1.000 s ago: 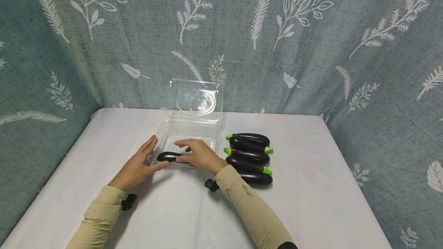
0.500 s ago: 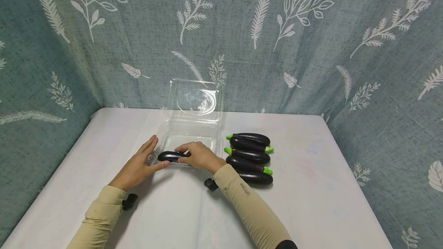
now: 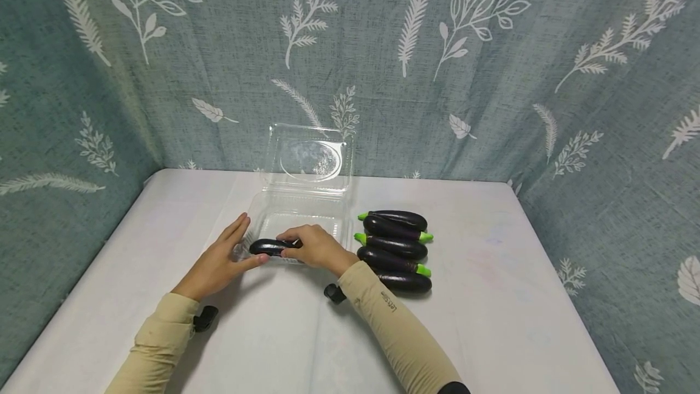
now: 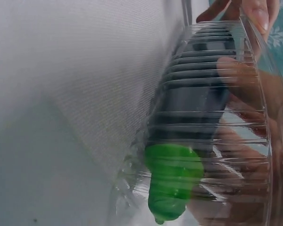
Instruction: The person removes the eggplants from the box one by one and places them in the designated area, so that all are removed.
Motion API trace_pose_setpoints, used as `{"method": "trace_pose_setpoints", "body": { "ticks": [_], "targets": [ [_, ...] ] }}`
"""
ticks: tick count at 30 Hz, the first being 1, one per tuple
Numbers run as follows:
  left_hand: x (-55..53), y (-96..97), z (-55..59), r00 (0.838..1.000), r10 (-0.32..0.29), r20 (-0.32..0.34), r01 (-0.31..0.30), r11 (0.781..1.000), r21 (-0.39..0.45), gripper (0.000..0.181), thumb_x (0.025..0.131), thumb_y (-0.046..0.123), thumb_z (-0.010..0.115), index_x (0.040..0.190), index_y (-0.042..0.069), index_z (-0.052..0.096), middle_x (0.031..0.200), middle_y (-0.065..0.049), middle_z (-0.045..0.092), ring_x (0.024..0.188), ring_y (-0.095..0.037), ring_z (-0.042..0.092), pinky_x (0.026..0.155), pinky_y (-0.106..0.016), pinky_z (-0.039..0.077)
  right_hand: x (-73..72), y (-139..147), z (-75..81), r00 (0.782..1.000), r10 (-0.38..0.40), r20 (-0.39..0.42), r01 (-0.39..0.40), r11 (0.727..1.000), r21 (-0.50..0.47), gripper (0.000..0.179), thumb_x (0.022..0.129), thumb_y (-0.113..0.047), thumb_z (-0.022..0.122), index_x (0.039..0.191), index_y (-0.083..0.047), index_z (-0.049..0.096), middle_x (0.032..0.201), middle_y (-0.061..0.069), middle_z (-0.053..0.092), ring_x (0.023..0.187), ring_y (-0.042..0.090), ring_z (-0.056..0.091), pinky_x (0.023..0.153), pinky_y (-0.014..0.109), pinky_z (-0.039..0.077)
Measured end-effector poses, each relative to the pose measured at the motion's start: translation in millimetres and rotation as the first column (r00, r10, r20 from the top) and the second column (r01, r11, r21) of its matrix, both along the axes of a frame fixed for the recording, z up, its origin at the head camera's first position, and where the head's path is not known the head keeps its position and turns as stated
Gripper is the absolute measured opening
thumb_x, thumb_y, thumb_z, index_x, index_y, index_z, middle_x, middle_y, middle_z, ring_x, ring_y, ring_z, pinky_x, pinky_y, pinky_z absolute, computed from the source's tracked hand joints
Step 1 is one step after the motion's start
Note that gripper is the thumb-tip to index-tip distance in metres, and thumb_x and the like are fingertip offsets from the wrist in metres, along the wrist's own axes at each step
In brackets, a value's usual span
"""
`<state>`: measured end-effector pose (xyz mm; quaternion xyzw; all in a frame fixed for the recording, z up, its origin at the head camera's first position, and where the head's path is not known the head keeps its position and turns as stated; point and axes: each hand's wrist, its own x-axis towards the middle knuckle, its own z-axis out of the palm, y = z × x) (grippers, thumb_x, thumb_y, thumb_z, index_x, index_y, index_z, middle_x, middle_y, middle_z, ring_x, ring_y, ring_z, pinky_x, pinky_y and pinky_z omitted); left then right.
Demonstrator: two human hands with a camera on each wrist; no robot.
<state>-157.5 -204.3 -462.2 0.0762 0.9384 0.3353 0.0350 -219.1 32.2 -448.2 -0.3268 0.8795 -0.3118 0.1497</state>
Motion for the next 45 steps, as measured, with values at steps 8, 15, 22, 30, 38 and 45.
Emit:
{"method": "trace_pose_setpoints", "body": {
  "ticks": [8,15,22,30,38,45],
  "targets": [
    [-0.3,0.6,0.0,1.0,-0.003,-0.002,0.003,1.0,0.001,0.109,0.087,0.064,0.07,0.164,0.009,0.014,0.17,-0.011,0.009,0.152,-0.041,0.017,0.117,-0.065,0.022,0.7,0.9,-1.2,0.999,0.013,-0.047,-0.014,1.0,-0.023,0.035,0.095,-0.018,0.074,0.129,-0.011,0.07,0.123,0.002,0.072,0.106,0.016,0.069,0.09,0.026,0.054],
    [0.5,0.5,-0.2,1.0,-0.005,-0.005,0.005,1.0,0.001,0.109,0.087,0.064,0.07,0.163,0.008,0.015,0.17,-0.012,0.01,0.152,-0.041,0.017,0.117,-0.065,0.023,1.7,2.3,-2.0,0.997,0.006,-0.075,-0.009,0.999,-0.038,0.035,0.093,-0.017,0.076,0.127,-0.012,0.072,0.121,0.001,0.073,0.104,0.014,0.068,0.089,0.027,0.055],
    [0.7,0.3,0.8,1.0,-0.006,-0.008,0.006,1.0,0.005,0.111,0.086,0.066,0.069,0.163,0.009,0.015,0.17,-0.011,0.01,0.151,-0.042,0.017,0.117,-0.065,0.022,1.1,4.1,-3.0,0.993,-0.032,-0.115,0.024,0.997,-0.076,0.035,0.089,-0.02,0.08,0.124,-0.016,0.074,0.116,-0.002,0.074,0.1,0.011,0.068,0.087,0.027,0.055],
    [1.0,-0.3,2.3,1.0,-0.002,-0.004,0.002,1.0,0.016,0.112,0.085,0.07,0.067,0.164,0.01,0.014,0.17,-0.009,0.009,0.151,-0.042,0.017,0.117,-0.066,0.022,2.8,6.7,-2.6,0.986,-0.098,-0.137,0.081,0.989,-0.126,0.036,0.088,-0.023,0.081,0.123,-0.018,0.074,0.116,-0.004,0.074,0.104,0.009,0.066,0.089,0.026,0.053],
    [1.0,0.3,2.6,1.0,0.006,-0.005,-0.006,1.0,0.006,0.112,0.085,0.068,0.069,0.163,0.009,0.015,0.17,-0.011,0.01,0.151,-0.043,0.017,0.117,-0.065,0.022,5.3,11.3,1.5,0.976,-0.149,-0.157,0.126,0.981,-0.15,0.036,0.088,-0.023,0.081,0.123,-0.021,0.074,0.118,-0.005,0.073,0.105,0.009,0.066,0.088,0.027,0.054],
    [0.8,0.6,2.0,1.0,0.005,-0.007,-0.005,1.0,0.01,0.11,0.086,0.063,0.071,0.163,0.008,0.016,0.17,-0.012,0.01,0.151,-0.043,0.017,0.117,-0.066,0.022,7.4,13.5,11.3,0.97,-0.156,-0.189,0.123,0.977,-0.173,0.037,0.087,-0.021,0.082,0.123,-0.019,0.075,0.12,-0.002,0.072,0.105,0.011,0.066,0.083,0.023,0.055]
  ]
}}
